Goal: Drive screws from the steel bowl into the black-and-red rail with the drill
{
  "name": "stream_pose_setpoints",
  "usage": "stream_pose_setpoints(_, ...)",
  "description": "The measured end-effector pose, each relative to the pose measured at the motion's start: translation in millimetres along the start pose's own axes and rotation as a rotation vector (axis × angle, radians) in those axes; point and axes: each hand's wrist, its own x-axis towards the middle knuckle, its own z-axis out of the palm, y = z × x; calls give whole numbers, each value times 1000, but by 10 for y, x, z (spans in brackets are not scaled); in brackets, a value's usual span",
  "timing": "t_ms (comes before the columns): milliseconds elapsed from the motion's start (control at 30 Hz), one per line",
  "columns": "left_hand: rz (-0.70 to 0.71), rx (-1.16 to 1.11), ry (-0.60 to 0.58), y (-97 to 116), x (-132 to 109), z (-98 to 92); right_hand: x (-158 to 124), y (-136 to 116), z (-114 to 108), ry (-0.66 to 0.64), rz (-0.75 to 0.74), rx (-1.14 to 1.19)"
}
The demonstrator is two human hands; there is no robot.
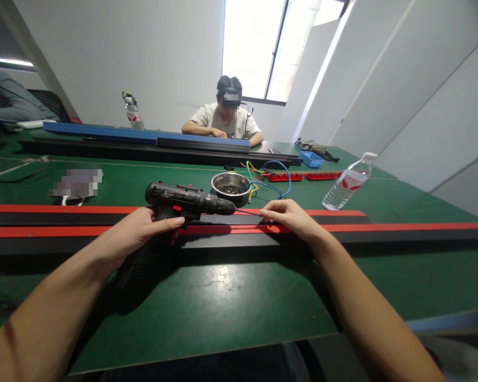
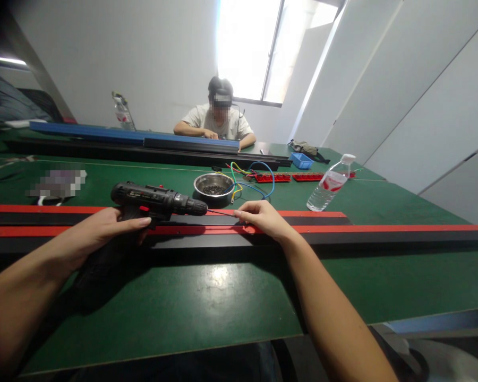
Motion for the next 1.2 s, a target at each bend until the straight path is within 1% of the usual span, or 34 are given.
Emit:
stream_pose_setpoints(433,17,-4,10,-8,1,13,-4,-45,21,17,79,59)
stream_pose_setpoints(600,17,-23,17,19,-12,35,-10,-28,7,16,67,60)
stream_pose_setpoints(733,15,-8,19,-3,-1,28,-7,-21,-5,15,59,54)
stream_pose_setpoints(1000,39,-13,40,13,0,47,-17,-27,-11,11,70,68)
stream_pose_setpoints(1100,36,-21,59,25,-21,2,-17,-36,6,1,54,56)
stream_pose_setpoints(1200,37,27,134,78,-89,-113,-8,-26,23,-8,39,48)
